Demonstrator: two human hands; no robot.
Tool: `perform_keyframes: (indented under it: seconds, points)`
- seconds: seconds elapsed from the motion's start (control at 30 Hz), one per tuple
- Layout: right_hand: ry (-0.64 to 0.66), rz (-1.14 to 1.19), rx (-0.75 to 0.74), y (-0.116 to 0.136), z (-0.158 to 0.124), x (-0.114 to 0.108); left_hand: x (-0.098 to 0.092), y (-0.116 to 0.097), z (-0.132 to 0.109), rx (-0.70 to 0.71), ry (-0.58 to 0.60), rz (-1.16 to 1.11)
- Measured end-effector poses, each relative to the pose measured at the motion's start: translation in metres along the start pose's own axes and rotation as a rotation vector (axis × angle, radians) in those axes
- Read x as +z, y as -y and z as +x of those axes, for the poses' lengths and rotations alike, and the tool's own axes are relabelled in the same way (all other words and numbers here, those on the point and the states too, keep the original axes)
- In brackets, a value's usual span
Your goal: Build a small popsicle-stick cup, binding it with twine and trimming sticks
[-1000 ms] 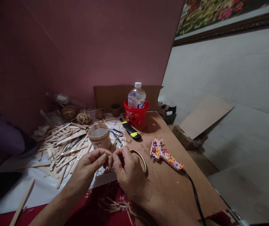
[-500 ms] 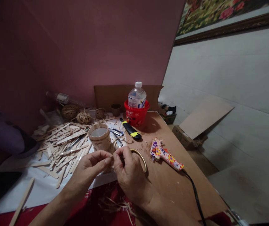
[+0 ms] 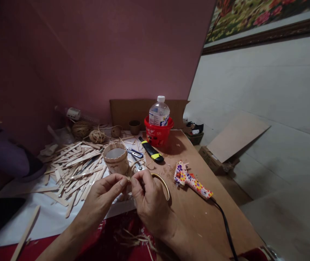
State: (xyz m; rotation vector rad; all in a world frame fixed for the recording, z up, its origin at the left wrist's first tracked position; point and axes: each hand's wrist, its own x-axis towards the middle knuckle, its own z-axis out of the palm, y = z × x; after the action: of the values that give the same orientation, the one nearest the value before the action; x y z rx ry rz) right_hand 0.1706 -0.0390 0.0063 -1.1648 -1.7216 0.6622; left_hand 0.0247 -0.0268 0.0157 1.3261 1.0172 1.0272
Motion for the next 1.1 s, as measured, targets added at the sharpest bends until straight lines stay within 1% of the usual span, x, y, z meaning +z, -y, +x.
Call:
perform_keyframes:
  seconds: [0.07,0.23,0.47,0.67,0.8,0.97,1.1]
  points:
    - [-0.008,-0.029,-0.02,-0.0005,-0.0002,0.0001,-0.0004,0.0006,0.0001,0.01,-0.016,-0.012]
    - [-0.073,-0.162,-0.12,-0.002,-0.0001,0.0008,-0.0006,0.0,0.0,0.026,-0.035,-0.017]
    - [-0.066,-0.156,-0.11,-0.0036,0.0008,0.0004,0.0002,-0.0015,-0.0007,-0.013,-0.047,-0.095]
    - [-0.094,-0.183,-0.13,0.0,-0.0001,-0.0016,-0.0012,-0.0002,-0.0006,-0.008,-0.071,-0.057]
    - [-0.077,-0.13,-0.117,0.0001,-0.0001,-0.0019,-0.002,0.0019,-0.0003,0.014,-0.062,-0.054]
    - [-0.099,-0.155,-0.136,-0.0018,0.0017,-0.0007,-0.0023,0.0031,-0.0005,0.01,-0.046,-0.014]
    - [-0.068,-0.114,-0.113,0.0003,0.0022,-0.0009,-0.0021,0.0015,-0.0016,0.055,-0.065,0.074]
